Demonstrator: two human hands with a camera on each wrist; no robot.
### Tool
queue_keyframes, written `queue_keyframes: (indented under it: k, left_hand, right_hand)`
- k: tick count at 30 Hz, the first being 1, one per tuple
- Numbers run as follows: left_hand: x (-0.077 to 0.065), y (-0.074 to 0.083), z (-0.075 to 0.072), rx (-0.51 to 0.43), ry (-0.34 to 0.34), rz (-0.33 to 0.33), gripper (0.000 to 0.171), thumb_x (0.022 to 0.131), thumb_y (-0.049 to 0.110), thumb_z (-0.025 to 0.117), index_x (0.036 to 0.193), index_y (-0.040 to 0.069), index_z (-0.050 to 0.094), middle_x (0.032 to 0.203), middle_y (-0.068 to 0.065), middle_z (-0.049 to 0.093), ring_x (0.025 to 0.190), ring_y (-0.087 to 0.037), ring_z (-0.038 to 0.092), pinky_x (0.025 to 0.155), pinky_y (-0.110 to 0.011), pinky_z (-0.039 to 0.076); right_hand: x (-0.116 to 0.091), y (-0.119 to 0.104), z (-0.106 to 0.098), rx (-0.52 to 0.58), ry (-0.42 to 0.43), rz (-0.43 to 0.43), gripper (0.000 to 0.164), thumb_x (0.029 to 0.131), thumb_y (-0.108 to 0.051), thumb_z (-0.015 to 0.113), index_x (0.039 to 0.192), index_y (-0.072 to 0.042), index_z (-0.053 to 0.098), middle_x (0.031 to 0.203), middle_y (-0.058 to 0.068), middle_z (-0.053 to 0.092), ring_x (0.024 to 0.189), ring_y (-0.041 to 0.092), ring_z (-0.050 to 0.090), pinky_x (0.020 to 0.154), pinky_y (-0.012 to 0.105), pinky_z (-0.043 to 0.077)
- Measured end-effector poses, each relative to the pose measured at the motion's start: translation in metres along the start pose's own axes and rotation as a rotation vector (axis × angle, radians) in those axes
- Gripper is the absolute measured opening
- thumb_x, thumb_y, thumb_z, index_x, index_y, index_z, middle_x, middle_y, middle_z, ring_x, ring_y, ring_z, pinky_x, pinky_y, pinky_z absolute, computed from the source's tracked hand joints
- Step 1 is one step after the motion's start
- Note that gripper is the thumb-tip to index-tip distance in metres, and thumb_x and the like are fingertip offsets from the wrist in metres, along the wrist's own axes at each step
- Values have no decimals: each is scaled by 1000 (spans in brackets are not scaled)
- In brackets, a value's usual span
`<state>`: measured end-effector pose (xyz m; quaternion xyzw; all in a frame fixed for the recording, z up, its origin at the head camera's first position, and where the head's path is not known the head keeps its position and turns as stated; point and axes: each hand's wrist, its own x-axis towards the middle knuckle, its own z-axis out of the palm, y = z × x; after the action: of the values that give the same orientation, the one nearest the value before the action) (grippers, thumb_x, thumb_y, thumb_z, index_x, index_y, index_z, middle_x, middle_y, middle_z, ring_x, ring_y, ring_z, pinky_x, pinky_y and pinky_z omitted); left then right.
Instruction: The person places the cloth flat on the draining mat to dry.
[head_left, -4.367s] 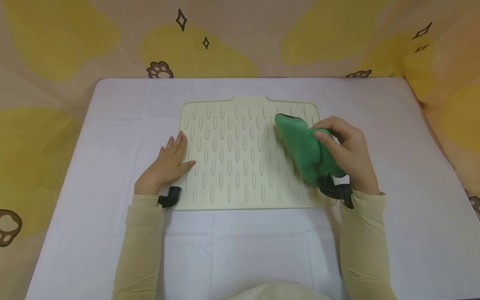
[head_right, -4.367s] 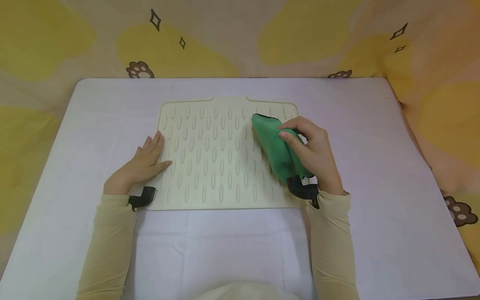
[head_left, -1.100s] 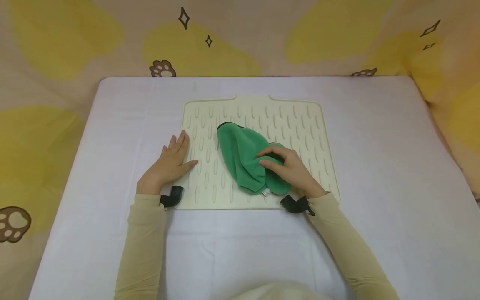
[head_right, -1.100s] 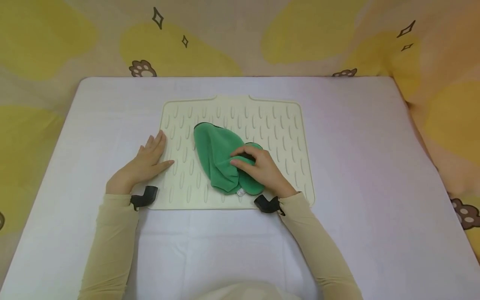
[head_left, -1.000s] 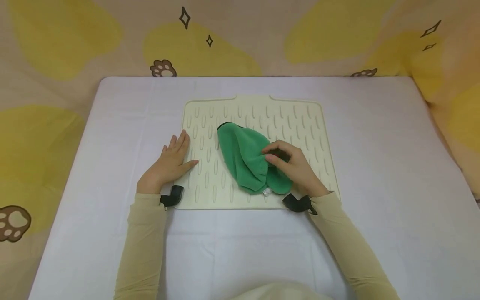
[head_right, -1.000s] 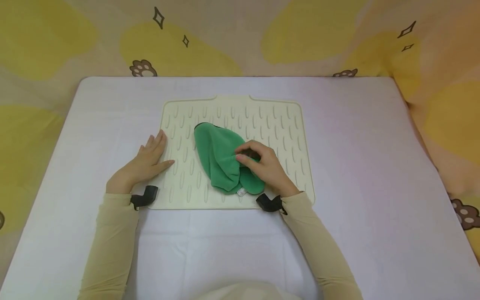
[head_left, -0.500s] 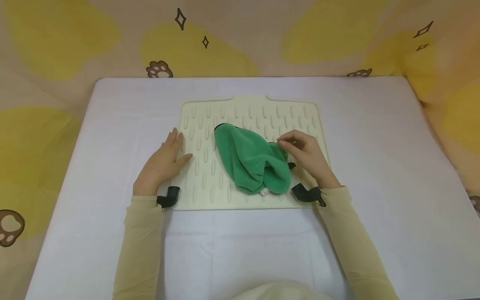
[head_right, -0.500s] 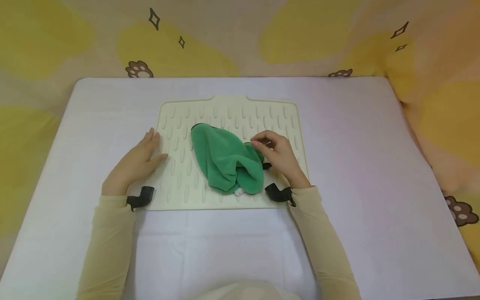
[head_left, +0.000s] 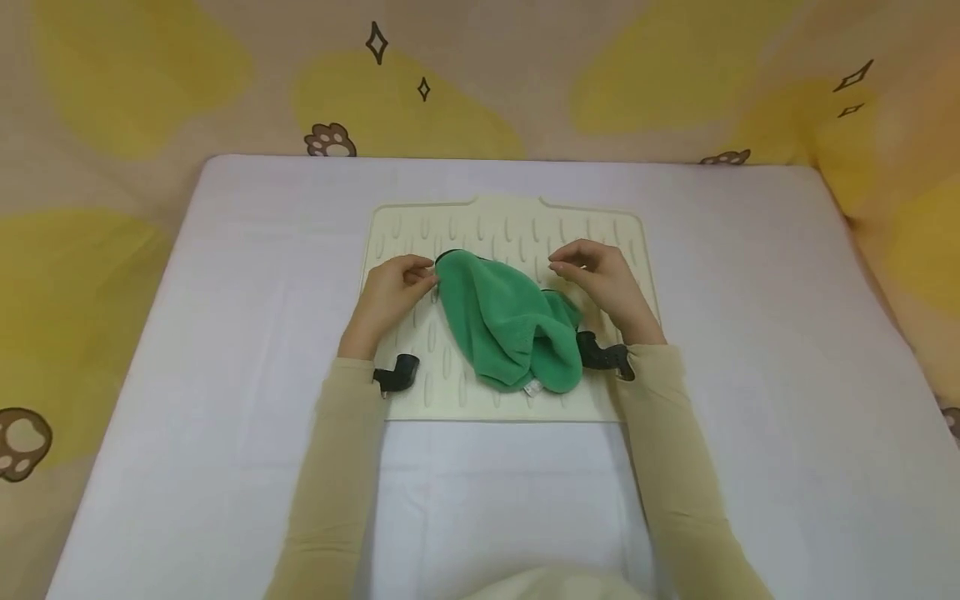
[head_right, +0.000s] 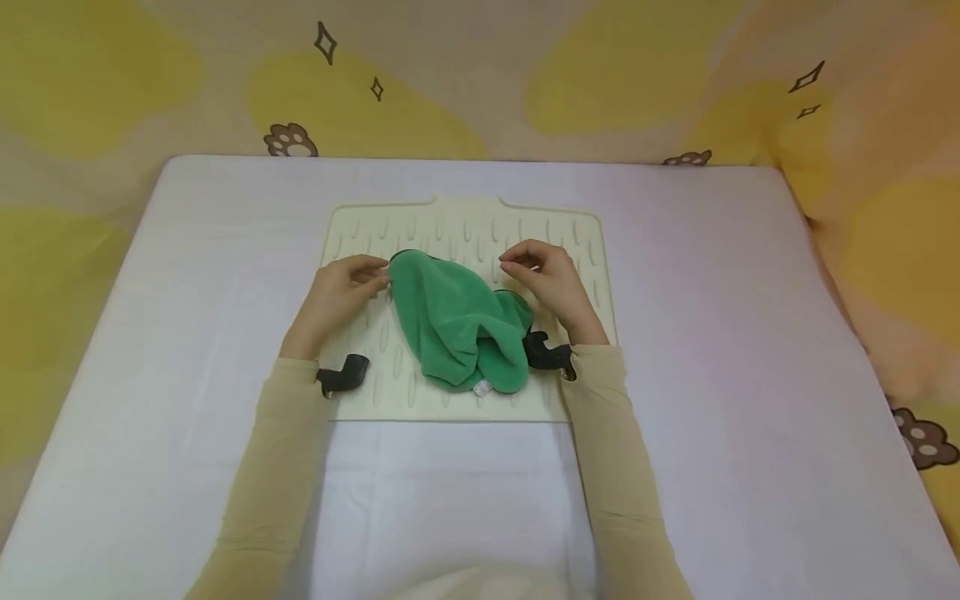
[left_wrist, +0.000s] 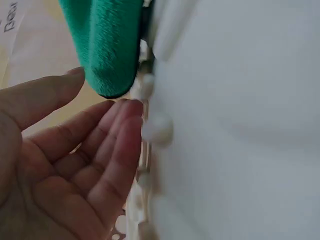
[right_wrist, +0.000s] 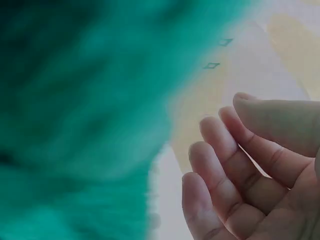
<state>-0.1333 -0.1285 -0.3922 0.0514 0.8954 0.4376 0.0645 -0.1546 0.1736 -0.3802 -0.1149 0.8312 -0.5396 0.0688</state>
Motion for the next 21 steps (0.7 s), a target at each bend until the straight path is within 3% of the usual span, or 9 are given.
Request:
queue_keyframes:
  k: [4,9,14,21]
  left_hand:
    - [4,-4,6,-48,-7,-29,37,95,20,59,126,-1,57,111,-16,62,100,-27,61,85,-39,48]
    - [5,-10,7,-102,-33,-9,39,95,19,59,129,0,55,111,-16,62,99,-27,60,87,-38,47]
    - [6,-8,10,-95,-44,-2,36,95,19,59,126,0,56,108,-16,61,97,-26,58,86,-37,45]
    - [6,-8,13,-101,-4,-11,24,93,19,63,106,-1,62,98,-14,63,87,-23,57,76,-32,44]
  right_hand:
    - [0,11,4,14,-38,68,23,91,-14,65,104,5,65,93,7,66,82,15,56,76,26,44]
    - [-1,19,3,-5,-100,133,22,90,-14,66,104,3,65,94,11,66,82,16,59,79,27,45]
    - [-1,21,1,-80,-179,102,21,90,-16,65,102,1,66,91,11,65,82,18,59,76,26,46]
    - [0,20,3,-178,-274,25,15,88,-13,66,96,-1,69,86,9,66,79,20,59,73,28,47]
